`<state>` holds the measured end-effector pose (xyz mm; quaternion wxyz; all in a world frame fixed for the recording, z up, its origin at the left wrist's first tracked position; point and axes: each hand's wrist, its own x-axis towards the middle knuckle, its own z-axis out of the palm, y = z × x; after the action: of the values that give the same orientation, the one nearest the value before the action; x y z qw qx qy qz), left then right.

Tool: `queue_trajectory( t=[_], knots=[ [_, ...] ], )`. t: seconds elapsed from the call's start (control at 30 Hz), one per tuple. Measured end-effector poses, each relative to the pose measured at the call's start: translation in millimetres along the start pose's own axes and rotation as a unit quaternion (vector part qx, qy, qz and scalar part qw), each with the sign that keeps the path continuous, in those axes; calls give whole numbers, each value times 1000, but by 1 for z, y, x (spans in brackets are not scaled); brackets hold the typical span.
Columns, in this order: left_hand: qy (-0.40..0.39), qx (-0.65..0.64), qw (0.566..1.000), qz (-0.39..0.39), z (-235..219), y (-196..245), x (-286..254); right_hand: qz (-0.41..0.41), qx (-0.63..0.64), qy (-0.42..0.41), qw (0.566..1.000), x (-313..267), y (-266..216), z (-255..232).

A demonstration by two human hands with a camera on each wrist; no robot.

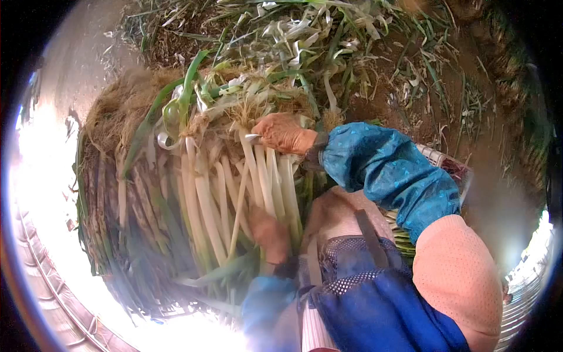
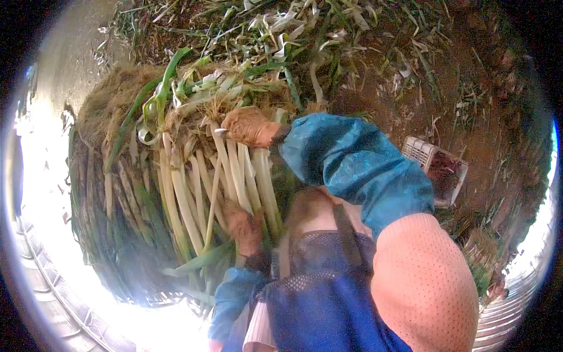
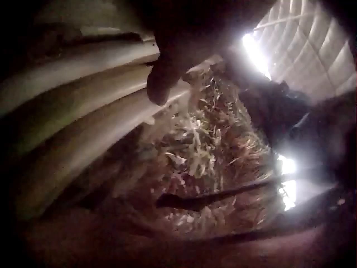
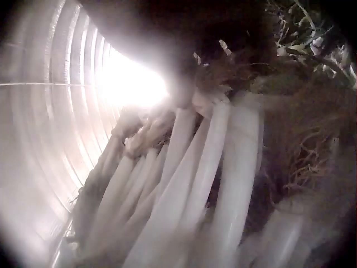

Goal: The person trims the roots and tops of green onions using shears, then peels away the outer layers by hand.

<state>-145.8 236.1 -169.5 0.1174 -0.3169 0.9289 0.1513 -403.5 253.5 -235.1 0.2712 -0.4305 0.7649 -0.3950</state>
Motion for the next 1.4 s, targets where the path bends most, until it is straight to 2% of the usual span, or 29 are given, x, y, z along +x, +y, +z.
queue_trajectory(
  t=[0.1, 0.13, 0.2, 0.27, 0.3, 0.33, 0.37, 0.4, 0.47, 0.5, 0.53, 0.6, 0.67, 0.73, 0.8, 0.87, 0.9, 0.97, 1.0, 1.07, 1.1, 1.17, 1.23, 1.3, 1.33, 1.37, 1.4],
  knots=[
    [35, 70, 997, -20, 24, -12, 1, 28, -49, 101, 993, 11, 13, -8],
    [47, 95, 994, -12, 22, -11, 3, 70, -3, 148, 987, 26, 17, -34],
    [68, 147, 987, 6, 21, -8, 5, 56, 26, 256, 965, 55, 29, -97],
    [47, 127, 991, -19, 25, -8, 2, -27, 34, 292, 955, 57, 76, -119],
    [38, 116, 992, -35, 26, -7, 2, -59, 60, 264, 961, 51, 124, -106],
    [25, 112, 993, -40, 24, -4, 2, 62, 95, 148, 983, 31, 82, -123],
    [11, 109, 993, -45, 18, 0, 1, 184, 98, 23, 978, 11, 32, -142],
    [-6, 107, 993, -50, 14, 3, 1, 194, 14, -56, 979, -11, 44, -111],
    [41, 136, 990, -4, 12, 5, 2, 170, -155, -216, 949, -56, 66, -50],
    [63, 152, 986, 18, 12, 3, 1, 192, -134, -185, 954, -68, 75, -10],
    [34, 159, 987, -1, 23, -4, -4, 213, -112, -152, 959, -80, 84, 30],
    [-17, 174, 984, -40, 44, -19, -8, 231, -151, -128, 953, -67, 80, 45],
    [5, 163, 987, -12, 45, -22, -11, 190, -141, -31, 971, -56, 75, 32],
    [11, 149, 989, -13, 37, -10, -5, 190, -78, 35, 978, -26, 67, -17],
    [-6, 142, 989, -46, 23, 4, -4, 165, -34, 89, 982, -2, 72, -33],
    [-74, 142, 985, -65, 36, -10, -9, 119, -13, 133, 984, 14, 77, -34],
    [-108, 142, 981, -72, 36, -12, -8, 106, -20, 81, 991, 14, 73, -36],
    [-24, 68, 997, -39, 28, -8, -7, 82, -36, -20, 996, 7, 66, -38],
    [18, 29, 999, -21, 20, -2, -5, 111, 29, -78, 990, -4, 68, -35],
    [47, 86, 995, 12, -2, 16, -3, 89, 78, -48, 992, -42, 97, 24],
    [60, 113, 991, 27, -6, 22, -1, 172, 54, -103, 978, -64, 77, 21],
    [32, 99, 994, 15, 2, 26, 6, 195, 81, -80, 974, -82, 29, 11],
    [1, 88, 996, 8, 7, 25, 16, 136, -25, -158, 978, -82, 58, 29],
    [-42, 76, 996, 8, 8, 21, 19, 152, -95, -215, 960, -58, 34, -12],
    [-27, 57, 998, 5, 7, 21, 17, 160, -128, -242, 948, -46, 24, -34],
    [-7, 39, 999, 1, 5, 22, 17, 144, -128, -175, 966, -37, 33, -49],
    [14, 20, 1000, -1, 4, 23, 19, 63, -105, -41, 992, -39, 51, -48]
  ],
)
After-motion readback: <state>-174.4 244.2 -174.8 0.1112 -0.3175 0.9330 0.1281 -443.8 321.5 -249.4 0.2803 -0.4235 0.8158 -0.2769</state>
